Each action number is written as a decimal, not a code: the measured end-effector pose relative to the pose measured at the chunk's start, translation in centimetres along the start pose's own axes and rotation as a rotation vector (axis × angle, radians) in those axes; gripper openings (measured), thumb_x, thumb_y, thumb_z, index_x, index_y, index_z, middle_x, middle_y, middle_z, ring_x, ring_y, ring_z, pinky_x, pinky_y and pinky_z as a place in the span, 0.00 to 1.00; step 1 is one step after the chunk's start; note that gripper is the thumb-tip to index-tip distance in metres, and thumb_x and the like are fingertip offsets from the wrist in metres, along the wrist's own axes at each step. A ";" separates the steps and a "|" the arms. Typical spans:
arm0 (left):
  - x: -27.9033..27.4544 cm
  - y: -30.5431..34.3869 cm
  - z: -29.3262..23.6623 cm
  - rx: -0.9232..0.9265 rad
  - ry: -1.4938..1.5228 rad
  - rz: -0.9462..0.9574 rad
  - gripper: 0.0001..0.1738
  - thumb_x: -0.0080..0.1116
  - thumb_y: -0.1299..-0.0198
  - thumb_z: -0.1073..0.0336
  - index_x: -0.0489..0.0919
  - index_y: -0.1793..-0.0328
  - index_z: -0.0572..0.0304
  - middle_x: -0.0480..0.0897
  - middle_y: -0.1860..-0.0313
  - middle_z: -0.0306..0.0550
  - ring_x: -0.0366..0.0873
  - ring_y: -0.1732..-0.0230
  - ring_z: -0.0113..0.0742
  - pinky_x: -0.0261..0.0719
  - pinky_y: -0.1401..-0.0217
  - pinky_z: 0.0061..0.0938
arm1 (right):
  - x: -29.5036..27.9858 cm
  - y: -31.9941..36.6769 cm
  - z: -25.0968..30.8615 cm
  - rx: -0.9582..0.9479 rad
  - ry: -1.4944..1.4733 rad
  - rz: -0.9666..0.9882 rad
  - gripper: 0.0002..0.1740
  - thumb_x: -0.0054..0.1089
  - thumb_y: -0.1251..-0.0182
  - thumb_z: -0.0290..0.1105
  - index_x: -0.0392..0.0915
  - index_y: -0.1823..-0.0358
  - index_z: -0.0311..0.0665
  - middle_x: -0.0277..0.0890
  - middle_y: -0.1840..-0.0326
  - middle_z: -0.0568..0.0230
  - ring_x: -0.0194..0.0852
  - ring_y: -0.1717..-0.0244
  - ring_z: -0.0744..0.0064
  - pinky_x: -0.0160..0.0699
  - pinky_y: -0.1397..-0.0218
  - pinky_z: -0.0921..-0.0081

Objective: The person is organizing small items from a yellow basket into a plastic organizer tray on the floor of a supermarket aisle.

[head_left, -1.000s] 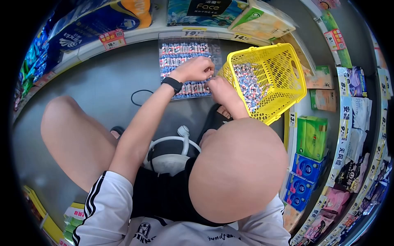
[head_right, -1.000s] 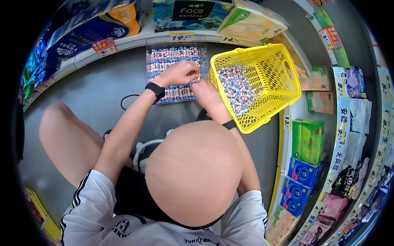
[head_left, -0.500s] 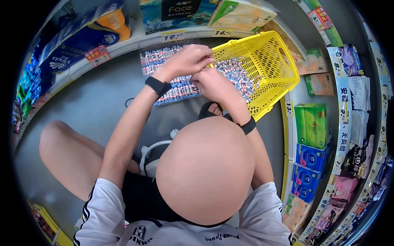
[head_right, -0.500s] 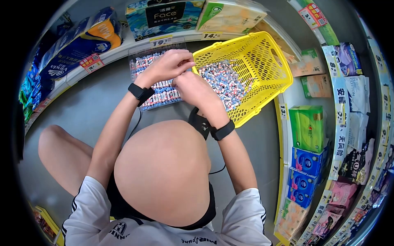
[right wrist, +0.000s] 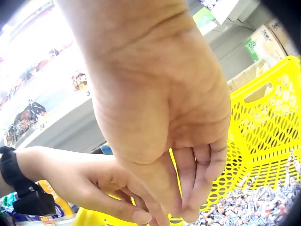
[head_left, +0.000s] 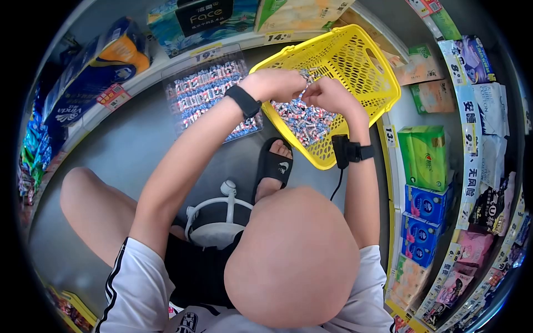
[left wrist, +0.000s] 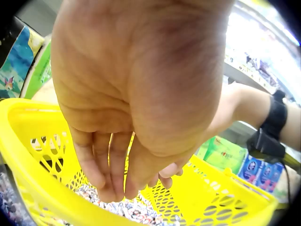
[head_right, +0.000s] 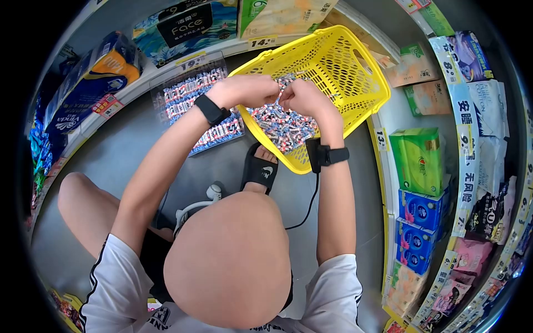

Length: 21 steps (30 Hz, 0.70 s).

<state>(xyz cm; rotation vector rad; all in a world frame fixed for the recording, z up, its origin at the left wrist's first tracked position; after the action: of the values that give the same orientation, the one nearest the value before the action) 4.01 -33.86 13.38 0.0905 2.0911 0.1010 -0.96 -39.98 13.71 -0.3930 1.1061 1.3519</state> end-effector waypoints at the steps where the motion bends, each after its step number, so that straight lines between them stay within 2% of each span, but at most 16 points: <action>1: 1.0 -0.7 0.4 -0.060 -0.028 0.084 0.06 0.61 0.48 0.72 0.83 0.65 0.66 0.84 0.70 0.59 0.84 0.63 0.60 0.77 0.63 0.48 | 0.5 -0.6 -1.3 0.031 0.001 0.037 0.09 0.72 0.45 0.29 0.92 0.61 0.39 0.91 0.63 0.55 0.90 0.59 0.61 0.87 0.50 0.66; 2: 2.0 -1.3 0.9 -0.119 -0.093 0.191 0.13 0.61 0.44 0.71 0.88 0.53 0.61 0.89 0.58 0.58 0.88 0.55 0.56 0.84 0.55 0.47 | 1.2 -1.4 -2.6 0.084 -0.003 0.060 0.10 0.72 0.46 0.27 0.93 0.61 0.40 0.91 0.64 0.58 0.90 0.58 0.65 0.86 0.50 0.69; 3: 2.5 -1.9 1.4 -0.120 -0.090 0.192 0.13 0.61 0.44 0.71 0.88 0.53 0.61 0.89 0.58 0.58 0.88 0.55 0.56 0.84 0.55 0.47 | 1.8 -2.1 -3.3 0.085 -0.004 0.064 0.10 0.72 0.46 0.27 0.93 0.61 0.40 0.91 0.64 0.58 0.90 0.58 0.65 0.86 0.50 0.69; 5: 4.2 -2.7 3.0 -0.163 -0.117 0.249 0.10 0.65 0.42 0.64 0.87 0.60 0.63 0.88 0.65 0.57 0.87 0.60 0.57 0.82 0.60 0.46 | 3.5 -3.3 -5.7 0.223 -0.115 0.119 0.12 0.72 0.47 0.25 0.93 0.60 0.42 0.91 0.63 0.58 0.90 0.59 0.66 0.86 0.51 0.69; 6: 4.7 -3.2 3.6 -0.188 -0.193 0.322 0.14 0.67 0.41 0.61 0.87 0.53 0.62 0.89 0.60 0.55 0.88 0.57 0.54 0.84 0.57 0.44 | 4.1 -3.9 -6.3 0.242 -0.144 0.143 0.15 0.73 0.50 0.23 0.93 0.59 0.42 0.91 0.63 0.57 0.90 0.59 0.66 0.86 0.51 0.70; 7: 4.7 -3.6 3.9 -0.189 -0.195 0.327 0.14 0.67 0.41 0.61 0.87 0.53 0.62 0.89 0.60 0.55 0.88 0.57 0.54 0.84 0.57 0.44 | 4.6 -4.4 -6.8 0.241 -0.150 0.143 0.15 0.73 0.50 0.23 0.93 0.59 0.42 0.91 0.63 0.57 0.90 0.59 0.66 0.86 0.51 0.70; 9: 5.4 -4.3 5.1 -0.232 -0.184 0.408 0.17 0.67 0.41 0.61 0.87 0.48 0.60 0.89 0.58 0.56 0.88 0.57 0.54 0.84 0.56 0.44 | 5.9 -5.6 -8.0 0.257 -0.076 0.183 0.15 0.72 0.44 0.24 0.91 0.53 0.38 0.91 0.64 0.60 0.90 0.61 0.70 0.87 0.55 0.71; 10: 5.6 -4.9 5.6 -0.255 -0.207 0.417 0.19 0.67 0.42 0.62 0.85 0.44 0.59 0.89 0.58 0.56 0.89 0.56 0.54 0.84 0.55 0.44 | 6.6 -6.3 -9.1 0.294 -0.167 0.157 0.19 0.75 0.57 0.22 0.92 0.58 0.39 0.91 0.62 0.55 0.90 0.60 0.65 0.87 0.53 0.68; 13: 5.5 -6.0 5.8 -0.297 -0.190 0.384 0.18 0.66 0.44 0.65 0.86 0.46 0.58 0.89 0.56 0.57 0.88 0.54 0.54 0.85 0.54 0.44 | 6.6 -6.9 -9.8 0.288 -0.102 0.104 0.16 0.73 0.55 0.22 0.92 0.60 0.39 0.90 0.62 0.53 0.91 0.59 0.63 0.88 0.54 0.66; 14: 5.3 -6.7 5.2 -0.314 -0.180 0.328 0.17 0.64 0.44 0.66 0.88 0.48 0.58 0.89 0.55 0.58 0.88 0.53 0.55 0.85 0.52 0.44 | 6.7 -6.9 -9.8 0.307 -0.181 0.133 0.16 0.75 0.55 0.25 0.92 0.60 0.38 0.90 0.61 0.51 0.91 0.57 0.57 0.88 0.53 0.63; 15: 5.7 -7.1 5.0 -0.315 -0.183 0.333 0.17 0.64 0.44 0.66 0.88 0.48 0.58 0.89 0.55 0.58 0.88 0.53 0.55 0.85 0.52 0.44 | 7.2 -7.8 -10.3 0.306 -0.187 0.133 0.16 0.75 0.55 0.25 0.92 0.60 0.38 0.90 0.61 0.51 0.91 0.57 0.57 0.88 0.53 0.63; 17: 6.2 -8.4 5.1 -0.328 -0.198 0.241 0.16 0.62 0.43 0.66 0.89 0.49 0.58 0.89 0.54 0.60 0.88 0.52 0.58 0.86 0.50 0.45 | 8.9 -9.9 -13.3 0.345 0.039 0.123 0.17 0.77 0.56 0.29 0.91 0.61 0.36 0.89 0.60 0.47 0.91 0.54 0.53 0.88 0.52 0.61; 19: 7.0 -9.1 4.9 -0.284 -0.204 0.272 0.15 0.61 0.43 0.67 0.89 0.51 0.60 0.89 0.54 0.60 0.88 0.51 0.59 0.86 0.48 0.46 | 10.6 -10.5 -15.4 0.352 0.012 0.118 0.17 0.78 0.59 0.31 0.90 0.63 0.34 0.89 0.60 0.45 0.90 0.53 0.51 0.88 0.51 0.60; 21: 6.4 -9.0 4.6 -0.321 -0.193 0.215 0.15 0.61 0.43 0.68 0.90 0.52 0.60 0.89 0.52 0.61 0.88 0.49 0.59 0.86 0.47 0.46 | 11.1 -10.5 -16.2 0.379 -0.122 0.000 0.14 0.78 0.58 0.30 0.89 0.67 0.33 0.89 0.62 0.46 0.90 0.57 0.52 0.88 0.53 0.62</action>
<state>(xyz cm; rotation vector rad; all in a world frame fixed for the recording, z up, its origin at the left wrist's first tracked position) 4.58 -42.00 4.59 0.1248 1.8430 0.5354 0.27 -48.94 -6.69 -0.0325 1.2276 1.1183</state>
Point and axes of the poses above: each hand's wrist, its own y-axis away from the middle knuckle, its own x-axis out of the palm, z = x × y, the point moved 10 cm from there along -y, towards the middle knuckle
